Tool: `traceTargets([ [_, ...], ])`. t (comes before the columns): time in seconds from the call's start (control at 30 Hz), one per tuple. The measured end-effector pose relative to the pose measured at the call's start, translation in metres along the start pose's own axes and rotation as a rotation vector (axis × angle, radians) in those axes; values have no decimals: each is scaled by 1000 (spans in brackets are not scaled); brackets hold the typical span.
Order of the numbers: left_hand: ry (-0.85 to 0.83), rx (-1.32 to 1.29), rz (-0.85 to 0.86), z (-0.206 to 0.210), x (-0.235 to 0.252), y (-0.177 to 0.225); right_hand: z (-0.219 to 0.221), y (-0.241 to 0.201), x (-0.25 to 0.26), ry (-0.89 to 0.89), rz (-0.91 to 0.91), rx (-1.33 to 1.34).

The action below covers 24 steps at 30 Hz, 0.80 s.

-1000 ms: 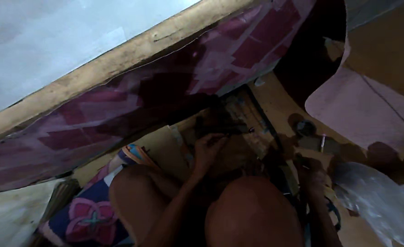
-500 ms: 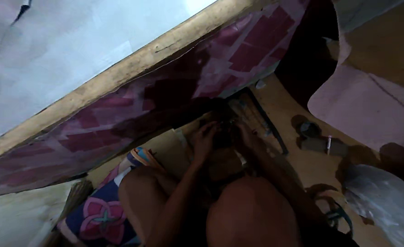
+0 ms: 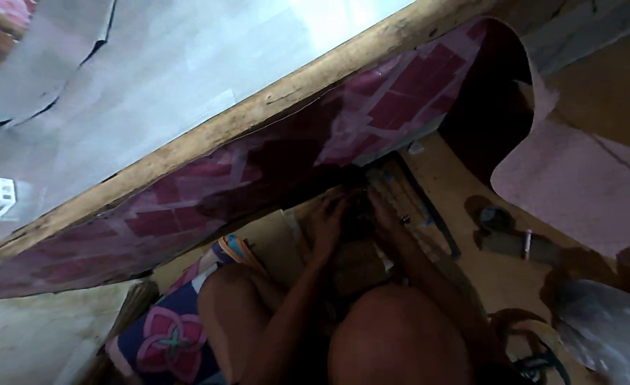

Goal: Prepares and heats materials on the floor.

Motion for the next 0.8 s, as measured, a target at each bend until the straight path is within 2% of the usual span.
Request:
traceTargets([
  [0.2, 40, 22, 1, -2, 2, 1, 0, 0, 5, -53, -49, -215],
  [0.27, 51, 35, 0, -1, 2, 0, -1, -2, 4, -11, 5, -296],
  [0.47, 82, 46, -24, 4, 1, -3, 5, -2, 4, 25, 53, -165],
  [0.67, 137, 9, 20, 6, -1, -2, 12, -10, 11, -32, 25, -311],
  [0.8, 143, -73, -11, 8, 3, -15, 11, -11, 9, 32, 10, -345],
])
Point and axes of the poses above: each hand's wrist, its own x-axis towards the middle knuckle, its own z-axis out of the palm, y = z × x, the point moved 8 cm from there along x, towards the middle knuckle, and after that the axes turned 12 degrees about -y, right-handed, at the moved point
